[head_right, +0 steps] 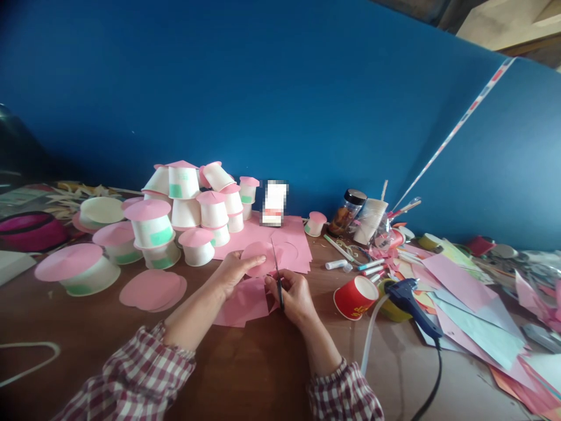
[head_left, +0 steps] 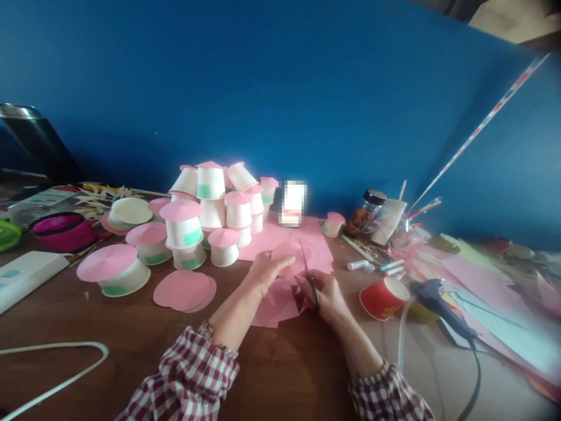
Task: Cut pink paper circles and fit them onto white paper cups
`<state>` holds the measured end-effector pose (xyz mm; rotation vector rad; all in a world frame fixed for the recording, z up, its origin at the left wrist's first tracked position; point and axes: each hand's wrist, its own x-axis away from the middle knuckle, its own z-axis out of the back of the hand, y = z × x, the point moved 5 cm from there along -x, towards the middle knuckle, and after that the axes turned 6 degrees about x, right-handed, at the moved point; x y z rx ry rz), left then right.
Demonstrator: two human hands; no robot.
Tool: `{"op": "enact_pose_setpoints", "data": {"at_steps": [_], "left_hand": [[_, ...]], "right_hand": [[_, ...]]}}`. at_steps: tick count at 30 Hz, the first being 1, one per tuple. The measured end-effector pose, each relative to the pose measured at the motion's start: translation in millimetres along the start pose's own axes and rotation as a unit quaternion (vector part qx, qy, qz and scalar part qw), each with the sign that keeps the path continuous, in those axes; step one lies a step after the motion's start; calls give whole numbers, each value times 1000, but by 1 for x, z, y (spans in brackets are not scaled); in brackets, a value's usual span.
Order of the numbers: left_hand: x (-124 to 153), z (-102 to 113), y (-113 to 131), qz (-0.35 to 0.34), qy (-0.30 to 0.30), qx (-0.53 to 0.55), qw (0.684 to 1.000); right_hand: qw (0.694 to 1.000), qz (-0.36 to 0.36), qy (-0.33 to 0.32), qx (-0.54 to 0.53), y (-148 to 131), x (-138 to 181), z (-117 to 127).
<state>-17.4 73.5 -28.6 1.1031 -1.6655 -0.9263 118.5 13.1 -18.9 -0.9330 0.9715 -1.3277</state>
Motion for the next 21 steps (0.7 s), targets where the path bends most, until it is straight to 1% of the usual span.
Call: {"op": "enact_pose_setpoints", "data": {"at_steps": [5,10,16,21], "left_hand": [[0,0,0,2,-1,7,1000],[0,0,0,0,-6,-2,1000],[1,-1,2,0,-10,19,1000],[0,2,2,13,3,9,1000]], "right_hand": [[1000,-6,1,10,-1,0,0],[1000,1,5,17,0,0,1],[1000,10,10,25,3,-1,1],[999,15,11,46,2,-1,1]]}}
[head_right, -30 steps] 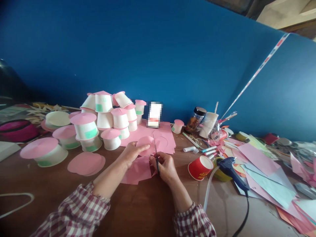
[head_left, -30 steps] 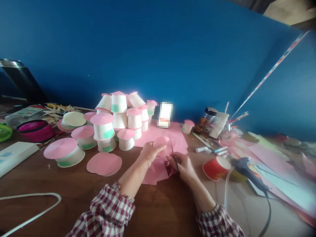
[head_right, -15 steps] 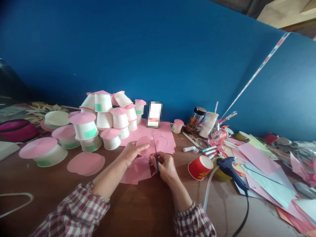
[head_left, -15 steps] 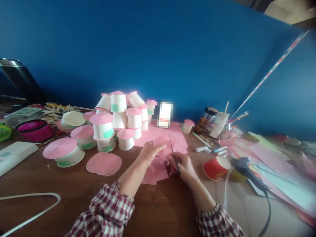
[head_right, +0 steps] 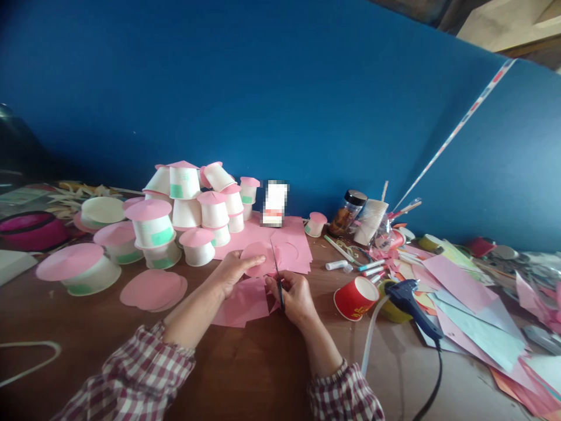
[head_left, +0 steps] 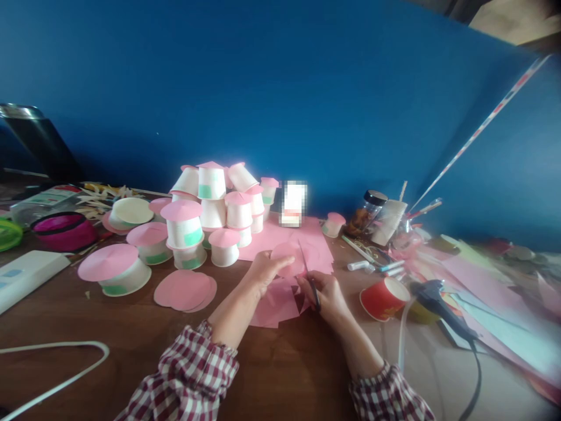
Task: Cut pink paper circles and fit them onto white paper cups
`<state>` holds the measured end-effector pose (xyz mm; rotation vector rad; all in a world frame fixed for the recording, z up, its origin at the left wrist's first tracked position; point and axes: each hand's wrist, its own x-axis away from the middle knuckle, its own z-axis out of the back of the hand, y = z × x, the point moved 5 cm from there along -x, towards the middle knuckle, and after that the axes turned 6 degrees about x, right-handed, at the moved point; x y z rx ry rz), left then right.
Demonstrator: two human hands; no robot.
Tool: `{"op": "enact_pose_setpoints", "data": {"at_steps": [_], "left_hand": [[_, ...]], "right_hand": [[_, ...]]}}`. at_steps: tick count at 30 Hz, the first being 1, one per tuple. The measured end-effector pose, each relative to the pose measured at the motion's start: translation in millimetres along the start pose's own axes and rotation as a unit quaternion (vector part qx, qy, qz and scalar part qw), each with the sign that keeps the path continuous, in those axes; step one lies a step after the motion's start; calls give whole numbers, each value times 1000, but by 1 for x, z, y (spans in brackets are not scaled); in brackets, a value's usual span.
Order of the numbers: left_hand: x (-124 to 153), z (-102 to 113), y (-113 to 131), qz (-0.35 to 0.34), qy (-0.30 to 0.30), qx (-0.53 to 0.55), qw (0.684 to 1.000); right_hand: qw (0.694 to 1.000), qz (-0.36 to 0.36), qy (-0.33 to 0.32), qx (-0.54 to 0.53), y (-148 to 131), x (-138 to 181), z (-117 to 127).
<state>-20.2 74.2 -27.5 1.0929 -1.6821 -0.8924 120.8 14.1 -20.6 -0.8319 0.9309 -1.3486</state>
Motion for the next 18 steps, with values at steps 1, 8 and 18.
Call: {"op": "enact_pose_setpoints", "data": {"at_steps": [1,8,18], "left_hand": [[0,1,0,1,1,-5,1000],[-4,4,-1,-6,18,-12,1000],[-4,3,-2,-5,12,-13,1000]], "right_hand": [[1000,1,-2,3,0,0,0],[1000,0,2,23,0,0,0],[1000,0,-12,12,2,0,-3]]}}
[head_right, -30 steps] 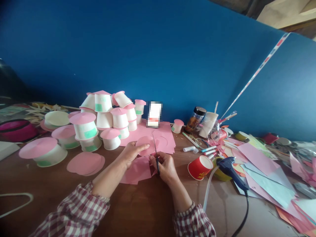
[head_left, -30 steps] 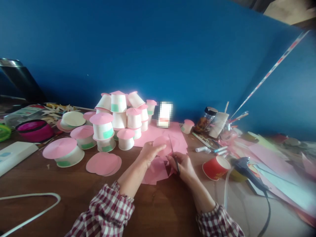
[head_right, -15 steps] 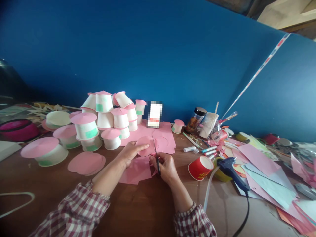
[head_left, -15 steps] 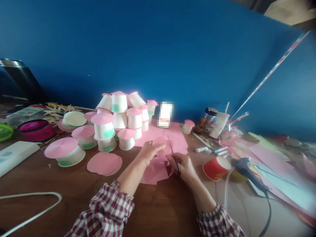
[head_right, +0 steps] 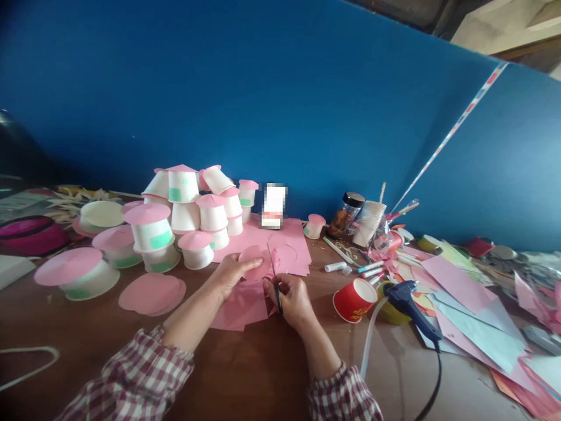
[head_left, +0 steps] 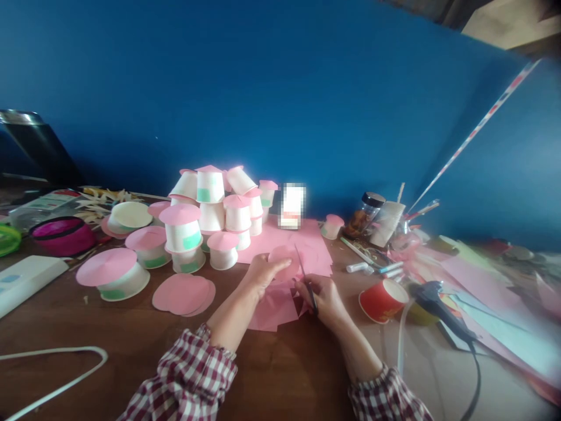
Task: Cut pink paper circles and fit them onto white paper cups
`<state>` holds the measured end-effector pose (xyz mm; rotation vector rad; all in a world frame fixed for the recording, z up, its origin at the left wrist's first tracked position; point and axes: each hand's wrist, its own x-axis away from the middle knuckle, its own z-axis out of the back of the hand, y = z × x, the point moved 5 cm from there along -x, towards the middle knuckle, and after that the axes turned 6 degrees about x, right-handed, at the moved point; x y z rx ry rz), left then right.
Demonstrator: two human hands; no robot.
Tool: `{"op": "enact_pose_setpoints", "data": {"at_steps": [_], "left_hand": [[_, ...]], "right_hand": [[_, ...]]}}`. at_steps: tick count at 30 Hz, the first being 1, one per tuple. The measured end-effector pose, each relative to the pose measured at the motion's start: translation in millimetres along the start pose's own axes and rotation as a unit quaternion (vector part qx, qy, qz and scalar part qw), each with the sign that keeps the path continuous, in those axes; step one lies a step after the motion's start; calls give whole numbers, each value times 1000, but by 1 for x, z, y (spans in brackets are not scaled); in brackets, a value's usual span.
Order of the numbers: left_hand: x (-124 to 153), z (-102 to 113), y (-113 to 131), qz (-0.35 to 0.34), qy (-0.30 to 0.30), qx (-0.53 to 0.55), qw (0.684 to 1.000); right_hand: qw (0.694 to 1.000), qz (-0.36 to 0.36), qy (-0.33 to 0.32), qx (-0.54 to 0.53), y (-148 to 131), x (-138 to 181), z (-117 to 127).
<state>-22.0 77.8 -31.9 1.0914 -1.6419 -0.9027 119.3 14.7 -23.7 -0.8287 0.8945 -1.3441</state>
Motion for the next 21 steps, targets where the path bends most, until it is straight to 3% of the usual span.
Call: {"op": "enact_pose_setpoints", "data": {"at_steps": [21], "left_hand": [[-9,6,-7,0,-20,-6,1000]], "right_hand": [[1000,6,-13,-10,4,0,-1]]}}
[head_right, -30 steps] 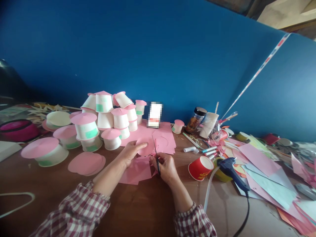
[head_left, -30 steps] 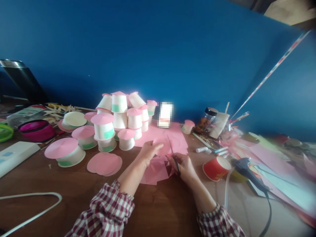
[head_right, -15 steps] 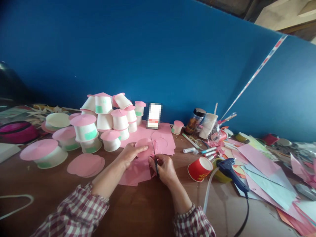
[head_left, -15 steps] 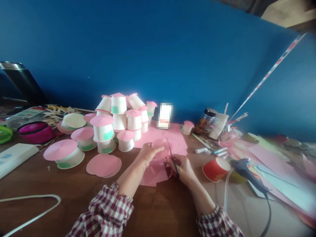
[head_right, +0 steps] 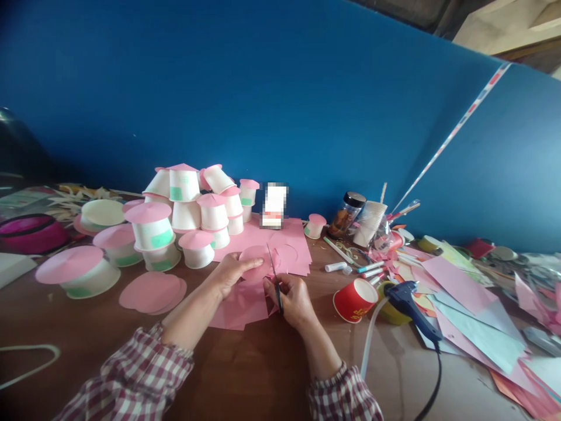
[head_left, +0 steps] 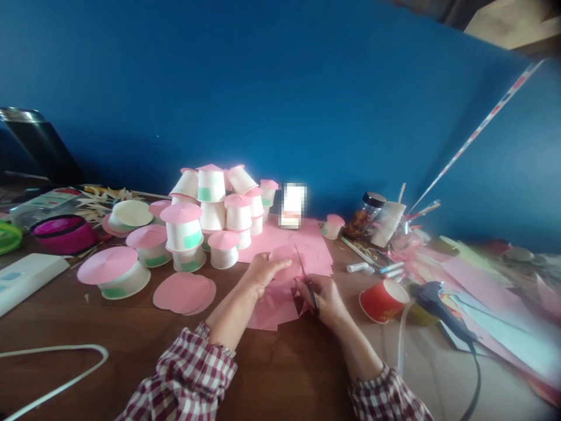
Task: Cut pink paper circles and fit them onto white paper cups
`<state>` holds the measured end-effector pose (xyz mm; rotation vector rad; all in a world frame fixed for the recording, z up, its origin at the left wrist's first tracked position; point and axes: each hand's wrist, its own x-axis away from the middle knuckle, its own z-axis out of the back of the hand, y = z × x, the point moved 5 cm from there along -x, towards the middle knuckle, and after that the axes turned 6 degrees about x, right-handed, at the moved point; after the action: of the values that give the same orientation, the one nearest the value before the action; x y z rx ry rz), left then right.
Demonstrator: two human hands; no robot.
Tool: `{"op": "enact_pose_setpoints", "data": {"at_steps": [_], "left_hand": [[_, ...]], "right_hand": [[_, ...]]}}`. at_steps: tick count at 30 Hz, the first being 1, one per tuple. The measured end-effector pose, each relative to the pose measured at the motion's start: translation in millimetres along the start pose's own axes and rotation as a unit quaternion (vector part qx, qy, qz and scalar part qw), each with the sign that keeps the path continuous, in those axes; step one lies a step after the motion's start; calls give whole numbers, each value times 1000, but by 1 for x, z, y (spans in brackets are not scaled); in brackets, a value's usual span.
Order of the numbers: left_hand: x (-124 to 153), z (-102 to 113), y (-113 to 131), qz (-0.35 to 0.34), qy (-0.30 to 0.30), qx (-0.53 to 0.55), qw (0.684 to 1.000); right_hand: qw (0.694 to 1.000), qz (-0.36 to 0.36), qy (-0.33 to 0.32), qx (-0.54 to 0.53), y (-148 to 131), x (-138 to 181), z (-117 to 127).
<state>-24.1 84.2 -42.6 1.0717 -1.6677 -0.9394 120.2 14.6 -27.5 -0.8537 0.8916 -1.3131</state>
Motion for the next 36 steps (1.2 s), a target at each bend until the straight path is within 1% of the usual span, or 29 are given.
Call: {"op": "enact_pose_setpoints", "data": {"at_steps": [4,9,14,20,26,30,36], "left_hand": [[0,2,1,10,9,4,1000],[2,-1,5,10,-8,11,1000],[7,-5,9,8,-1,18,1000],[9,-4,12,-4,22,-7,1000],[10,-3,12,7,27,-16,999],[9,-4,11,11,9,-14,1000],[9,-1,11,18,24,-10,999]], "right_hand": [[1000,5,-3,13,0,1,0],[1000,5,1,24,0,0,0],[1000,2,-2,8,2,0,-1],[1000,-18,-13,-15,6,-1,-4],[999,-22,-19,-35,5,-1,-5],[1000,-9,-13,-19,4,0,-4],[1000,3,-10,13,4,-1,-2]]}}
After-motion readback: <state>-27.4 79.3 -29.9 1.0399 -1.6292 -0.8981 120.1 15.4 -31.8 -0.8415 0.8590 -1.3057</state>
